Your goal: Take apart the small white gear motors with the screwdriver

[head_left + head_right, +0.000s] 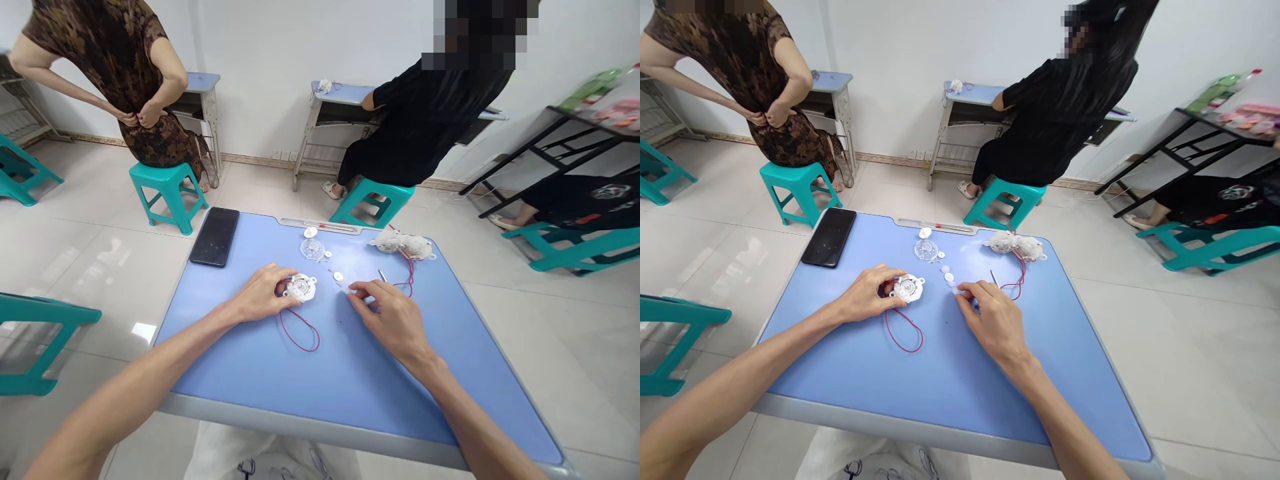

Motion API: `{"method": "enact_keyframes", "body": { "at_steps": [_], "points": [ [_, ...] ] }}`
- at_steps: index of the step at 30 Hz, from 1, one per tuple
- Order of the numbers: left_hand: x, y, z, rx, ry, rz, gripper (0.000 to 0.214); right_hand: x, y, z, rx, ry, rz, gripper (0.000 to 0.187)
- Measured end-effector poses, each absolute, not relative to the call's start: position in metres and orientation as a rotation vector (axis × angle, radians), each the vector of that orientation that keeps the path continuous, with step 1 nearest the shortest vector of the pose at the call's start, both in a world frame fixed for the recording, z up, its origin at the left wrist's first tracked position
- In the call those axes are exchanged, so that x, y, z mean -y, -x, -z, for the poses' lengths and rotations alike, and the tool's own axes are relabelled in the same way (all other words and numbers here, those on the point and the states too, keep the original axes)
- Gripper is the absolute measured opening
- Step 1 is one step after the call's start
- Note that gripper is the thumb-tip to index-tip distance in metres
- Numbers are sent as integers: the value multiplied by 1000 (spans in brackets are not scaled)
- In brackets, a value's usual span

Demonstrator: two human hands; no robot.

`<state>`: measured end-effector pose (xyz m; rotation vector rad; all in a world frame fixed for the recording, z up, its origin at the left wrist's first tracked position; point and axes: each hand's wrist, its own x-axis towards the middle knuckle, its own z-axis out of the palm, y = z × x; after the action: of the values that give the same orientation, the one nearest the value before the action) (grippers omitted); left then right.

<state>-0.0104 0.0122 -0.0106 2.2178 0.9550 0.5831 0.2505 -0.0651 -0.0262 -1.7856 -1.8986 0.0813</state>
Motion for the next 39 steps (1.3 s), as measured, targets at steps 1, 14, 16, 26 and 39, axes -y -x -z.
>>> {"method": "enact_keyframes", "body": {
  "at_steps": [1, 14, 16, 26, 39],
  "points": [
    [-12, 10, 11, -953, -2219, -585, 46, 64, -250, 27, 1894, 1790, -100, 24],
    [-12, 11, 13, -944, -2213, -591, 45, 55, -250, 28, 1744, 1872, -312, 26],
    [-12, 11, 13, -948, -2213, -592, 46, 53, -250, 26, 1723, 1882, -350, 27],
    [-11, 11, 9, -962, -2187, -574, 45, 48, -251, 23, 1673, 1872, -417, 31],
    [-9, 11, 8, -966, -2163, -568, 46, 53, -253, 23, 1668, 1862, -415, 34]
  ]
}}
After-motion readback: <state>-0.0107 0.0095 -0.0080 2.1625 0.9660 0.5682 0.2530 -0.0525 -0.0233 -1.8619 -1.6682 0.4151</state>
